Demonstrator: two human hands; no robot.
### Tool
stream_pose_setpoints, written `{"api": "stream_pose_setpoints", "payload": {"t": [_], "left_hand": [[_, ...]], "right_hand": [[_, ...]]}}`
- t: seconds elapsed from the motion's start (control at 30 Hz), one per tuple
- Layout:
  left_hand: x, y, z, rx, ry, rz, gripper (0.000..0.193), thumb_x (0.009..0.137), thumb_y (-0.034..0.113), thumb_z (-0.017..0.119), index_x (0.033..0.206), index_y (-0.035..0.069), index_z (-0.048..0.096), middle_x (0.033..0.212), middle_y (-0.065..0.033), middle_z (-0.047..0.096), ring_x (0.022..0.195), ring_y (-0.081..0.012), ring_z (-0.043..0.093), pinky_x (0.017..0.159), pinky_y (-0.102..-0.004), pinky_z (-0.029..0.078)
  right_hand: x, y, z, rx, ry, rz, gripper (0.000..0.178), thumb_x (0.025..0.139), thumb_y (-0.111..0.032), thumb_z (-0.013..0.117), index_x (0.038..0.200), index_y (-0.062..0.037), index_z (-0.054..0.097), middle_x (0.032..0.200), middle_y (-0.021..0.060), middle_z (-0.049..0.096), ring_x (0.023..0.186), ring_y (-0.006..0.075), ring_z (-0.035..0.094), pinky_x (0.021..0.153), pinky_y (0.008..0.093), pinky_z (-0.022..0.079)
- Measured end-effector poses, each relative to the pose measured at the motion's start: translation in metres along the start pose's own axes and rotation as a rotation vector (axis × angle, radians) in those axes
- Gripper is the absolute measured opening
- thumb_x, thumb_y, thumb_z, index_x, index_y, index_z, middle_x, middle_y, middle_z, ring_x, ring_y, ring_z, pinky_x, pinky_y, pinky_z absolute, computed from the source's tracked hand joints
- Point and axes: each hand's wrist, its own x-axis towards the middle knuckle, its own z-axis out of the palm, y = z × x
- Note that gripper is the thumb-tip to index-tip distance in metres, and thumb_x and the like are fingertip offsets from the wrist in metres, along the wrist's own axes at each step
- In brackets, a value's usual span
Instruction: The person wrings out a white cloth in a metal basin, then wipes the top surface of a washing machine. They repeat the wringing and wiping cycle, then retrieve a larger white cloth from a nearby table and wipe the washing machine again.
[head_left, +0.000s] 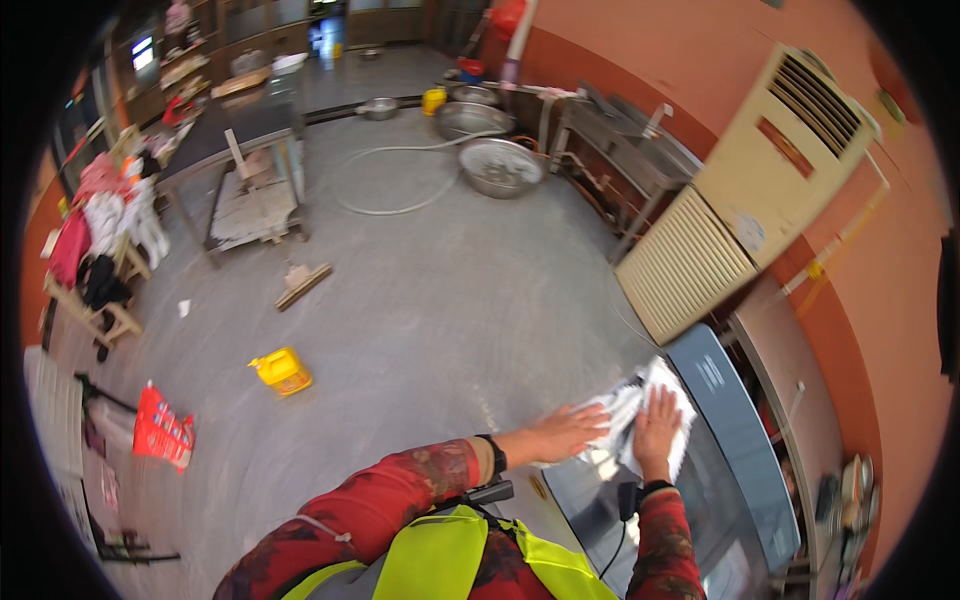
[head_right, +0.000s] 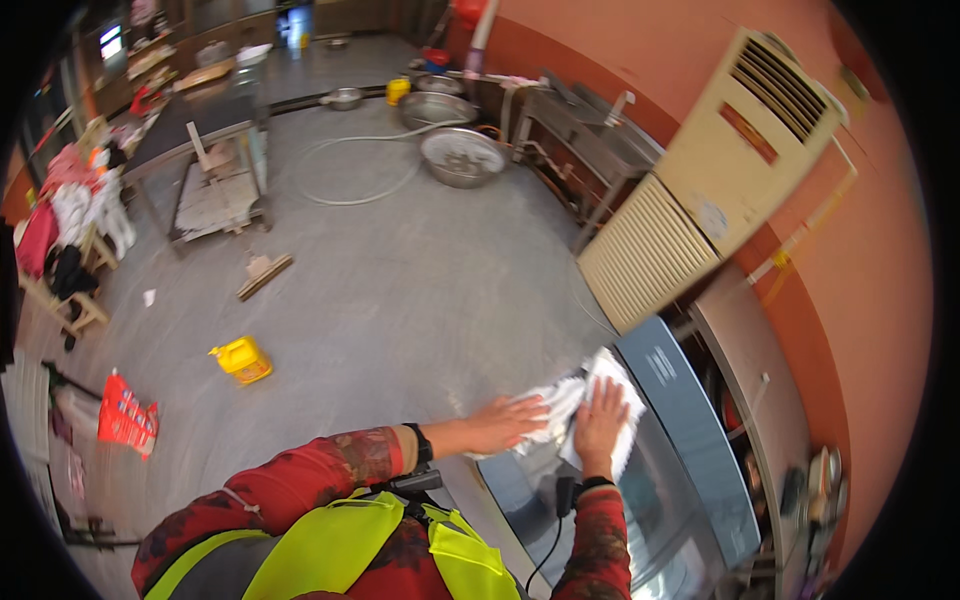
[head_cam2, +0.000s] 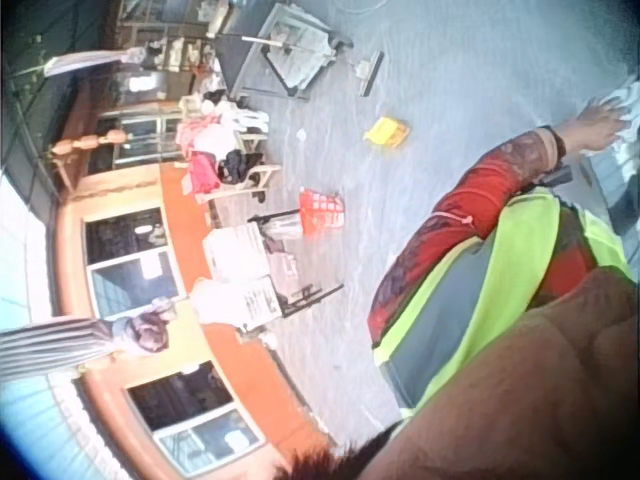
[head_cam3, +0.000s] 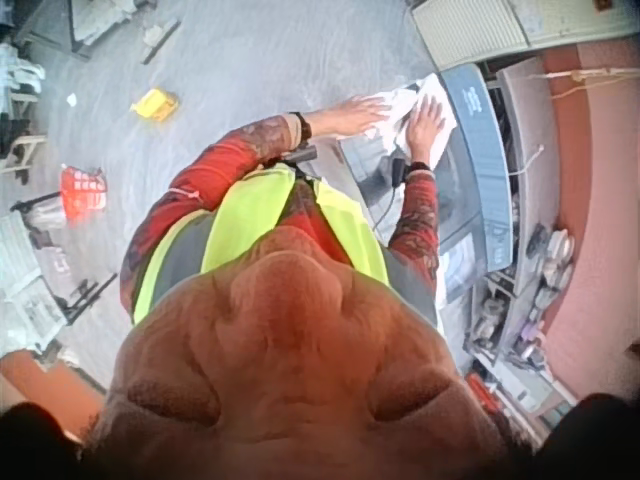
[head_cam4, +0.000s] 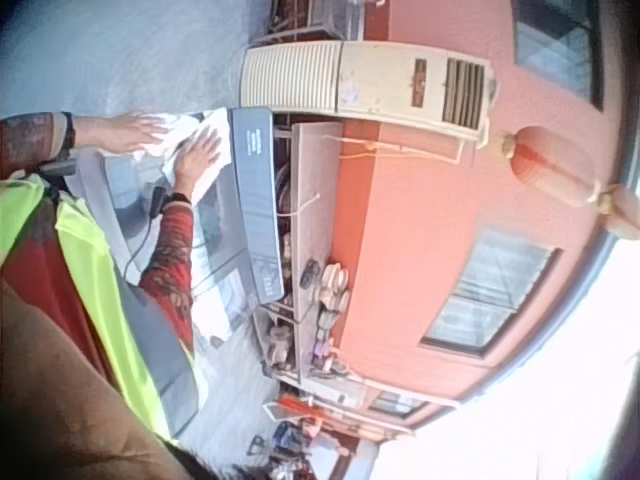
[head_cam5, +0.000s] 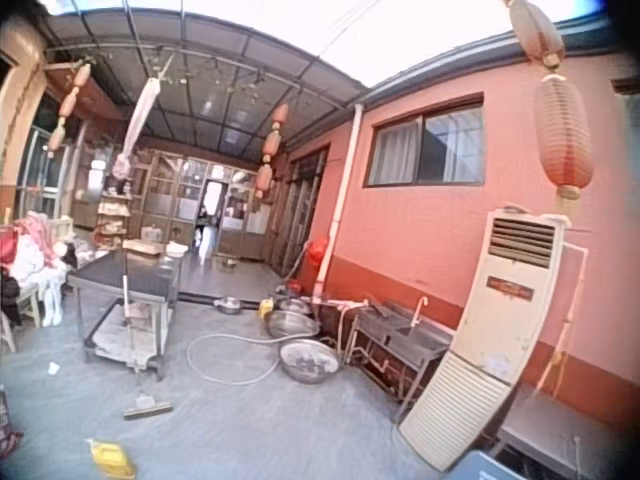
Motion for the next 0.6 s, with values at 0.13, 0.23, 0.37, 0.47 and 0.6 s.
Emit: {"api": "stream_pose_setpoints", "payload": {"t": [0.13, 0.23, 0.37, 0.47, 0.6], "left_hand": [[0.004, -0.032, -0.004, -0.502, 0.163, -0.129, 0.042, 0.096, 0.008, 0.051, 0.138, 0.006, 0.053, 0.146, -0.0224, 0.049, 0.130, -0.0402, 0.050, 0.109, -0.0442, 0.042], [0.009, -0.061, -0.025, -0.800, 0.059, -0.465, 0.036, 0.102, 0.017, 0.049, 0.135, 0.006, 0.056, 0.128, -0.0195, 0.063, 0.116, -0.0324, 0.061, 0.098, -0.0420, 0.049], [-0.016, -0.128, -0.079, -1.338, -0.027, -0.788, 0.034, 0.105, 0.027, 0.053, 0.130, 0.006, 0.060, 0.116, -0.0090, 0.069, 0.102, -0.0159, 0.067, 0.081, -0.0361, 0.055], [-0.047, -0.177, -0.113, -1.693, 0.168, -0.805, 0.029, 0.104, 0.025, 0.050, 0.123, 0.007, 0.063, 0.107, -0.0080, 0.071, 0.087, -0.0193, 0.071, 0.073, -0.0398, 0.059], [-0.064, -0.211, -0.147, -1.917, 0.460, -0.776, 0.031, 0.104, 0.027, 0.051, 0.129, 0.009, 0.058, 0.114, -0.0082, 0.070, 0.097, -0.0221, 0.071, 0.081, -0.0424, 0.060]], "right_hand": [[0.064, -0.025, 0.015, 0.006, 0.035, -0.027, 0.054, 0.099, -0.030, 0.049, 0.148, -0.0089, 0.045, 0.158, 0.0170, 0.035, 0.149, 0.0393, 0.025, 0.118, 0.0601, 0.016], [0.102, -0.051, 0.026, 0.008, -0.046, -0.114, 0.031, 0.101, -0.026, 0.046, 0.112, -0.0046, 0.066, 0.115, 0.0204, 0.064, 0.115, 0.0375, 0.057, 0.107, 0.0558, 0.033], [0.126, -0.063, 0.049, 0.031, -0.146, 0.010, 0.034, 0.101, -0.028, 0.048, 0.086, -0.0030, 0.066, 0.071, 0.0204, 0.064, 0.073, 0.0371, 0.064, 0.083, 0.0472, 0.049], [0.144, -0.057, 0.063, 0.400, -0.042, 0.221, 0.041, 0.103, -0.033, 0.048, 0.084, -0.0014, 0.065, 0.069, 0.0187, 0.066, 0.069, 0.0352, 0.065, 0.074, 0.0443, 0.052], [0.191, -0.105, 0.076, 1.618, -0.086, 0.640, 0.046, 0.106, -0.042, 0.041, 0.108, -0.0036, 0.066, 0.104, 0.0096, 0.071, 0.096, 0.0272, 0.069, 0.088, 0.0407, 0.054]]}}
